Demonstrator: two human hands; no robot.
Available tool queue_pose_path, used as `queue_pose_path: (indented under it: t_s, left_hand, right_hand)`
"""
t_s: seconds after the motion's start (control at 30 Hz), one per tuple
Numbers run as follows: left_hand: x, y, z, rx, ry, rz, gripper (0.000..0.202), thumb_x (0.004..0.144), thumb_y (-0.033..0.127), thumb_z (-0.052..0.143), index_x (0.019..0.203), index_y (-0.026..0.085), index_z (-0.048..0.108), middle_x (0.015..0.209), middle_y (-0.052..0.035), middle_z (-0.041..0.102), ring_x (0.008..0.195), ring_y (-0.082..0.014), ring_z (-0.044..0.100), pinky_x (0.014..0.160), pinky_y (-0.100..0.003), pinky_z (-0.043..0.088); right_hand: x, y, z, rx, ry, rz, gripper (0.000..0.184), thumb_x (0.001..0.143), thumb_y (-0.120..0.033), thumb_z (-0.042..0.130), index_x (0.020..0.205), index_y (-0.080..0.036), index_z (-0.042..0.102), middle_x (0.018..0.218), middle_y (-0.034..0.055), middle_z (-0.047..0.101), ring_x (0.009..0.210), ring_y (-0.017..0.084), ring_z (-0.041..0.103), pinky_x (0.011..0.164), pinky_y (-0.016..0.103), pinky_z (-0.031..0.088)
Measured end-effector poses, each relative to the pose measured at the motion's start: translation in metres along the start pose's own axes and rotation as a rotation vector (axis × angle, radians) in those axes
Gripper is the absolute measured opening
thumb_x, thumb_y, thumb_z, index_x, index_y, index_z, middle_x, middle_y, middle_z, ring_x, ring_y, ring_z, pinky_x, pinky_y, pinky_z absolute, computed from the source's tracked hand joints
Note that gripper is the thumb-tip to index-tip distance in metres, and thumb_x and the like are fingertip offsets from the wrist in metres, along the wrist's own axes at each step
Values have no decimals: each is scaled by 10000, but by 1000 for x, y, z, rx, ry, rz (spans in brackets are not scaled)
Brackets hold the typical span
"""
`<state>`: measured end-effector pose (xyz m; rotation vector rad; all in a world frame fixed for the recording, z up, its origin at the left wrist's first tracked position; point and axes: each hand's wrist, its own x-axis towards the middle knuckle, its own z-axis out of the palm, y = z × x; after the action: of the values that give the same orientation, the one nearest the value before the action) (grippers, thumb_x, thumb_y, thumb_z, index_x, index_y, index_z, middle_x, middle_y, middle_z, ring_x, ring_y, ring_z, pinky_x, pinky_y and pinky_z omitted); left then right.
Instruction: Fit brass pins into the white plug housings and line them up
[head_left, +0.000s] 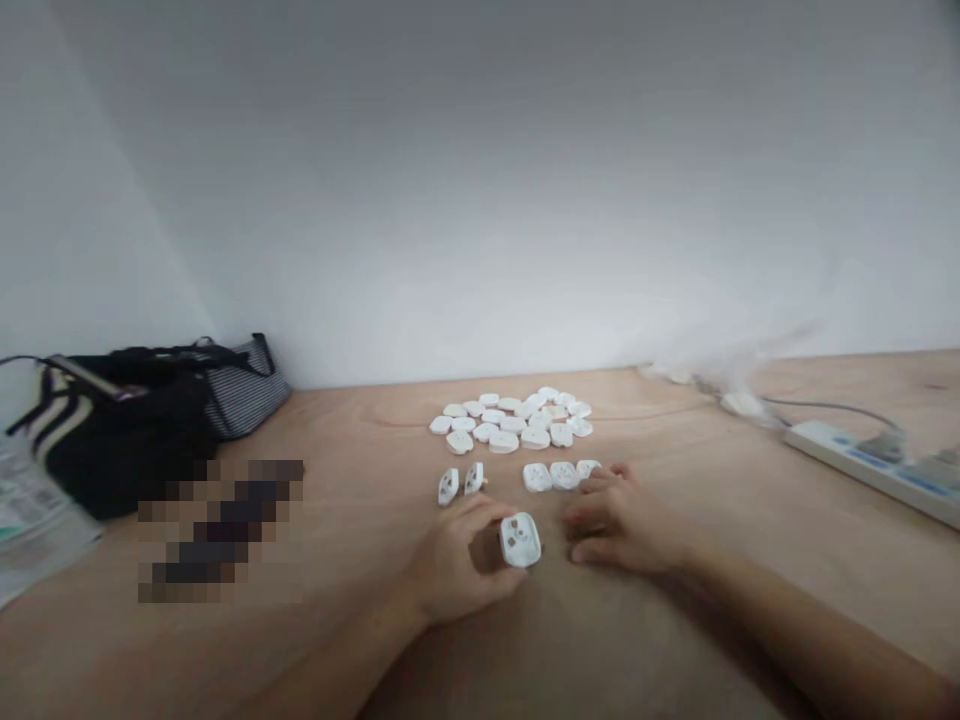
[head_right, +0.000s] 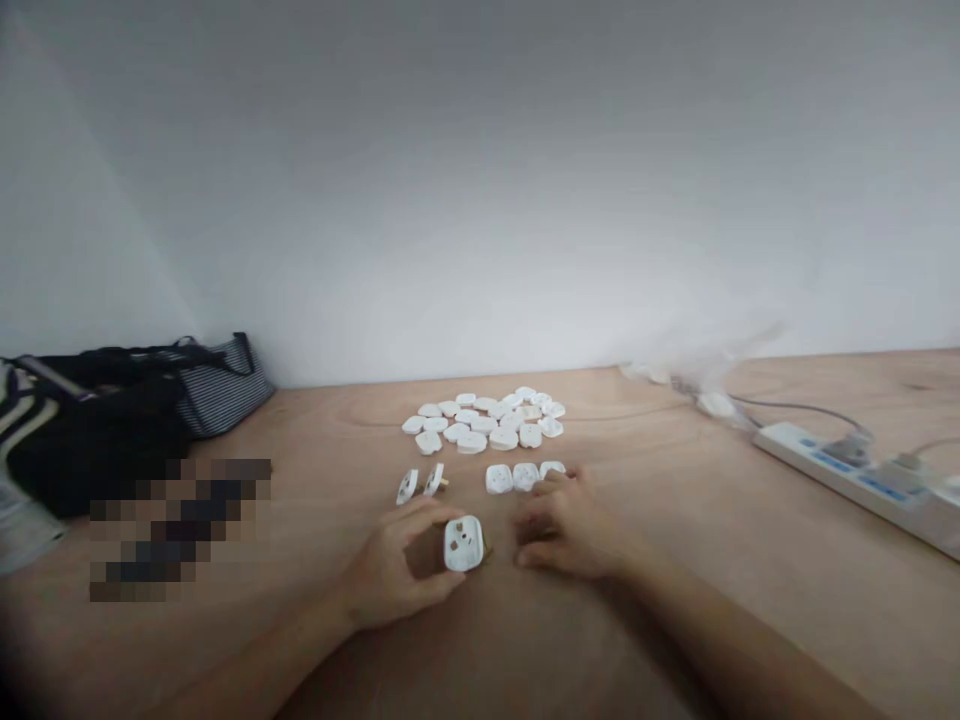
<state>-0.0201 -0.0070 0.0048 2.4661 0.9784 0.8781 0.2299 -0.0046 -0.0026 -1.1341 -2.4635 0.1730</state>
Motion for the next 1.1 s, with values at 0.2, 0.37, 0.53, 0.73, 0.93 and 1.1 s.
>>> queue_pose_path:
  t_s: [0.2,0.37,0.53,0.73,0.93,1.1]
  left_hand:
    - [-2,1,3,11,-3,-12,399,614,177,684,1007,193,610,929,-47,628,857,-207,587,800,-315,468]
    - [-2,-1,4,5,-10,-11,373,626,197,678,993,196,611,935,-50,628,867,-211,582,804,-319,467]
    - [-2,-1,5,3,8,4,391,623,183,689,1006,195,611,948,-46,630,877,-209,584,815,-313,461]
    - [-4,-1,7,19,23,-8,398,629,184,689,1019,206,611,939,-41,632,868,-207,583,800,-310,463]
    - [-3,-1,8,38,26,1,399,623,199,704,1012,199,619,930,-46,635,858,-205,585,787,-307,465]
    - [-2,0,9,68,41,20,381,619,252,724,987,205,635,894,-44,653,836,-214,588,792,-326,463]
  right_hand:
    - [2,-3,9,22,-10,16,90,815,-268,596,753,-262,662,771,-8,660,838,206,560,805,398,295]
    - [3,-11,15,20,99,57,76,812,-213,566,745,-211,601,766,18,658,817,209,563,810,398,329]
    - [4,-16,17,227,289,52,174,864,-245,503,957,-206,645,806,52,666,752,185,577,700,324,424]
    - [8,-24,25,603,386,246,194,793,-361,601,774,-194,697,717,26,691,653,171,609,589,279,467]
    - [12,-37,32,841,403,320,295,674,-468,694,662,-177,649,627,11,671,578,158,605,551,275,487]
    - [12,-41,36,794,430,287,289,692,-457,686,627,-182,624,607,17,669,573,160,601,558,282,476]
